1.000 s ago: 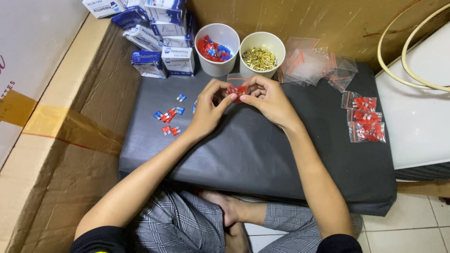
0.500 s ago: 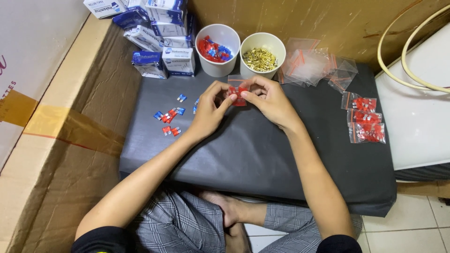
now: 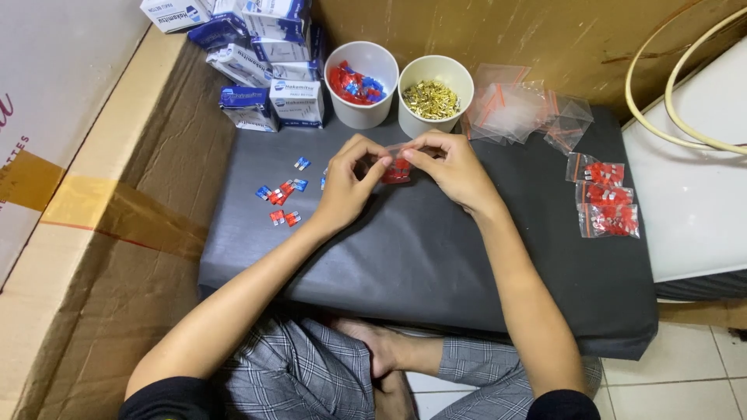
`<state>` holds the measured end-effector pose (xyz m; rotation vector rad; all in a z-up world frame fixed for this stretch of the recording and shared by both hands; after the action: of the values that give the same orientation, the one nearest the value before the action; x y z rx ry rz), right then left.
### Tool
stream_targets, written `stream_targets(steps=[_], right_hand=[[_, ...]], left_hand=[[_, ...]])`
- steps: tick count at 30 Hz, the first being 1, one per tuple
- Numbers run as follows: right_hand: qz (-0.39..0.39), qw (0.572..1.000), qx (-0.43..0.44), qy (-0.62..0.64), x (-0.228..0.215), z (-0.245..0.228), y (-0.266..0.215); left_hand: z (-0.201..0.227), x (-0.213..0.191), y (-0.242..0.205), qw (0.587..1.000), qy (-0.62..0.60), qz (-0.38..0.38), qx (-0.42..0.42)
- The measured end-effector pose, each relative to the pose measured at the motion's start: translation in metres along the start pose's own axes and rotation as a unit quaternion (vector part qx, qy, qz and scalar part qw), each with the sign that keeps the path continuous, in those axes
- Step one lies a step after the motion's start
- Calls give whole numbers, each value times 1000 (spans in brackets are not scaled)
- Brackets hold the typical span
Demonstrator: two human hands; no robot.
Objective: Sorting red and blue automotive fuses and placing them into small plastic bags.
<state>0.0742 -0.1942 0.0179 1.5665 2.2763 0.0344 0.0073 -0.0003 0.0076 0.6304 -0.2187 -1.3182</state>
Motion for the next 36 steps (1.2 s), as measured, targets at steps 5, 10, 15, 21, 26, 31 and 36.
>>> stream_targets(steps=[5, 10, 15, 21, 26, 31, 36], right_hand=[[1, 1000, 19, 18, 2, -6, -3], [-8, 1000, 15, 0, -1, -10, -4], [-11, 999, 23, 36, 0, -6, -1], [2, 998, 24, 64, -4, -10, 1], [-4, 999, 19, 50, -31, -2, 4], [-57, 996, 41, -56, -98, -17, -13], [-8, 985, 42, -169, -139, -7, -29]], left_hand=[[-1, -1, 0, 1000, -1, 9, -2], [2, -1, 1, 1000, 7, 10, 0], [-1, 1, -1, 1000, 1, 11, 20], [13, 6, -2, 1000, 14, -4, -14], [11, 38, 5, 999, 1, -25, -39], [25, 91, 18, 996, -5, -90, -9], [33, 144, 21, 984, -44, -150, -88]])
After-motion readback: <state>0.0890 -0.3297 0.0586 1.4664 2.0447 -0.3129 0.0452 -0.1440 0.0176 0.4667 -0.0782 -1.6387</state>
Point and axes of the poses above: each hand's wrist, its own y-axis towards the middle knuckle, its own x-axis out of the palm, z = x × y, the point moved 1 cm from there along y, towards the middle knuckle, and after that the axes turned 5 degrees about z, right-handed, at the moved point
